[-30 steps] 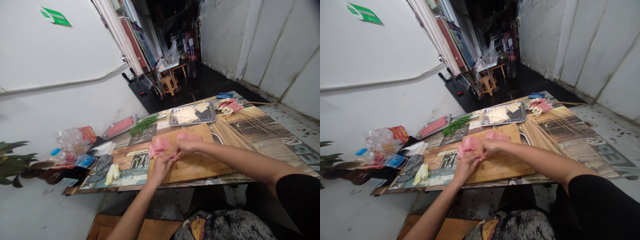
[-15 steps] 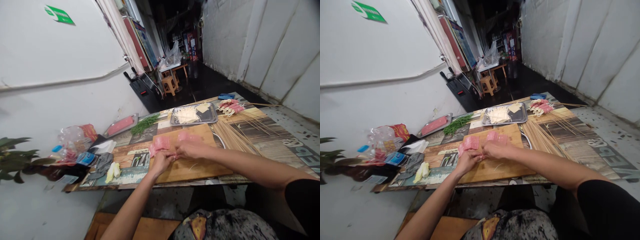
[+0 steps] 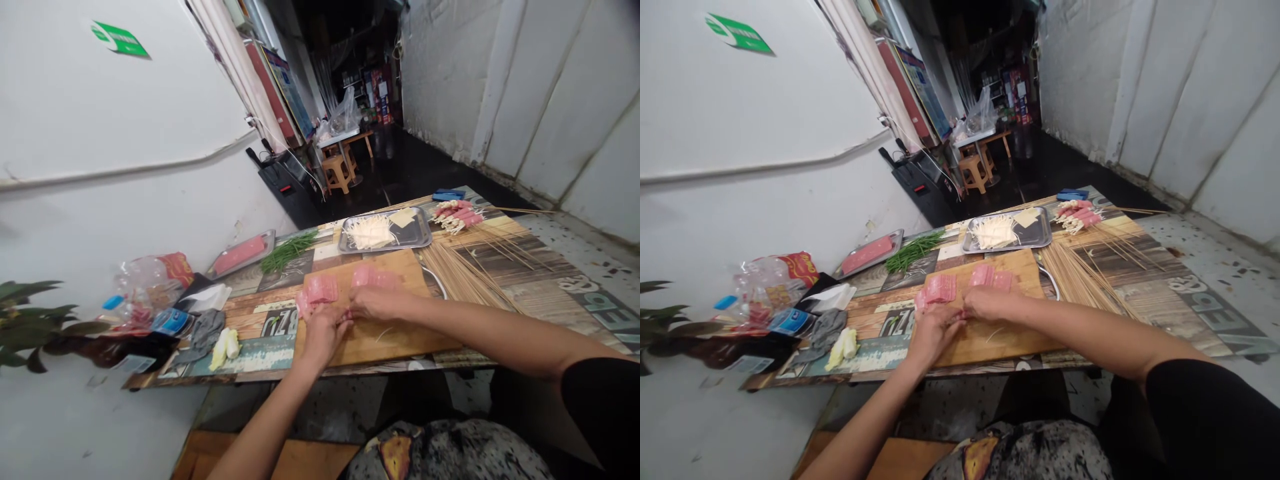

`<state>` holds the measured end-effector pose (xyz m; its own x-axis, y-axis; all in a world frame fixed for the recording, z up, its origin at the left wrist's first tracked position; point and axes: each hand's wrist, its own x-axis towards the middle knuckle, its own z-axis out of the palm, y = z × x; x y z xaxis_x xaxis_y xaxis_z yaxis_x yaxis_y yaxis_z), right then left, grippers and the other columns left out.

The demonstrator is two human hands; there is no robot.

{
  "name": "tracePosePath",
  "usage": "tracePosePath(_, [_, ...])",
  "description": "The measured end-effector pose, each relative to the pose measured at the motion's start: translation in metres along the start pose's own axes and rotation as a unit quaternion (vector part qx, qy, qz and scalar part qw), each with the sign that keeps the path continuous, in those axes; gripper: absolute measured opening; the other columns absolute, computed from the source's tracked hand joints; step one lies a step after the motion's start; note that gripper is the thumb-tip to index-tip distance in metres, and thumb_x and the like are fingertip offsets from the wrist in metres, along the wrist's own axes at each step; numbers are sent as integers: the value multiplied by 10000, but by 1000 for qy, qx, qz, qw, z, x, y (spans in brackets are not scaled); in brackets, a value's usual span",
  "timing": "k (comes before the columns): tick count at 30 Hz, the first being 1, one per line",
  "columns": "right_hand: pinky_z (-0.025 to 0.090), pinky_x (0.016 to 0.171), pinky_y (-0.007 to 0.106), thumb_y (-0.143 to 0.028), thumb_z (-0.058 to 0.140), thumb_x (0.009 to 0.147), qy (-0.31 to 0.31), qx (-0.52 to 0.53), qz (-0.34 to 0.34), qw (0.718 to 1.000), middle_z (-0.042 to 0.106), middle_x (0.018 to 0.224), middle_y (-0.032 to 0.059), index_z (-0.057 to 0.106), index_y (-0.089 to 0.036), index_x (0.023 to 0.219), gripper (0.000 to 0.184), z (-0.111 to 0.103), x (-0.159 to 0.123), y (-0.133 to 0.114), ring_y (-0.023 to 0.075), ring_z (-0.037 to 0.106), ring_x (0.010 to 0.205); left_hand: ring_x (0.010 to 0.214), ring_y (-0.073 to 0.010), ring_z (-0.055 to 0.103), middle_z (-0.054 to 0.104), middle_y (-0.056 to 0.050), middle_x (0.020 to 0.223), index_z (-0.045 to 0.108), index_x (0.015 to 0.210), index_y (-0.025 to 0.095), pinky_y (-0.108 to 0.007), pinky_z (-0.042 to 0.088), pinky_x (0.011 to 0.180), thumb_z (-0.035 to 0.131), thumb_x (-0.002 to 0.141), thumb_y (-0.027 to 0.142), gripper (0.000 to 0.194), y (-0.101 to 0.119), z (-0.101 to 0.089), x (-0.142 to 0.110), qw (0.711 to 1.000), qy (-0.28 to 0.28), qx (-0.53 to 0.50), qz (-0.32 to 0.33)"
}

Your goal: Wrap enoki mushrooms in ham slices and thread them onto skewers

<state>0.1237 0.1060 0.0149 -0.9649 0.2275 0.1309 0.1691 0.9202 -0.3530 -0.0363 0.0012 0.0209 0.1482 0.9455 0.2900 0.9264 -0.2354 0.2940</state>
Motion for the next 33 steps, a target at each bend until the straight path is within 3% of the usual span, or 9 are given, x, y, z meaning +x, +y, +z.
tracePosePath(4, [253,538,228,-248,513,915,-2,12,30,999,642,750,79,718,-85,769,300,-6,0,-1,92,408,569,818,-208,602,729,-45,814,730,821,230,-369,349,833,608,863,246,130,1,3,-3,999,21,25,37])
tracePosePath(8, [292,559,219,-262,517,907,-4,18,65,998,653,805,86,721,-94,852,270,-7,-5,-4,104,466,613,781,-187,604,719,-32,783,727,803,230,-320,373,785,566,893,278,190,-5,-1,7,998,-36,-3,54])
tracePosePath(13, [294,577,234,-337,508,916,63,-36,92,993,636,853,99,693,-92,878,309,4,-7,-5,134,488,670,800,-190,618,722,-49,806,740,824,214,-290,418,751,547,894,292,220,-13,-5,20,993,-92,-38,59])
tracePosePath(16, [283,567,229,-318,507,923,35,-8,93,995,643,827,85,700,-100,882,295,4,-2,-1,123,483,643,778,-178,626,723,-54,823,741,852,211,-274,439,731,534,903,334,246,-17,-4,22,989,-117,-69,59])
tracePosePath(18, [281,561,225,-300,519,917,-7,14,90,996,652,791,77,716,-101,859,286,-3,2,0,115,479,623,766,-179,627,721,-55,809,738,875,213,-275,436,716,522,913,353,260,-17,-2,20,992,-102,-61,49])
tracePosePath(23, [292,540,226,-265,521,897,-69,26,103,992,675,792,91,738,-83,872,284,-23,7,-2,108,475,593,842,-194,630,731,-59,890,710,981,222,-357,394,845,554,908,285,183,-13,11,3,997,33,6,64])
tracePosePath(28, [310,543,220,-280,508,902,-88,21,126,988,673,824,90,732,-95,886,290,-27,5,-8,115,491,607,877,-192,633,726,-68,952,694,1030,209,-347,424,829,559,907,277,195,-20,21,-3,993,61,-27,100])
tracePosePath(31, [333,590,244,-282,468,931,-37,-35,121,991,655,861,106,715,-80,895,321,-19,-1,-13,140,495,668,817,-184,632,728,-56,898,703,1004,214,-331,438,790,561,905,259,179,-23,22,-1,993,61,-39,93])
tracePosePath(33, [348,649,268,-249,439,943,20,-87,73,993,638,897,119,702,-71,882,323,-12,-5,-13,165,492,745,813,-183,627,726,-55,894,704,998,215,-326,443,778,559,905,254,177,-22,23,-1,994,60,-40,85])
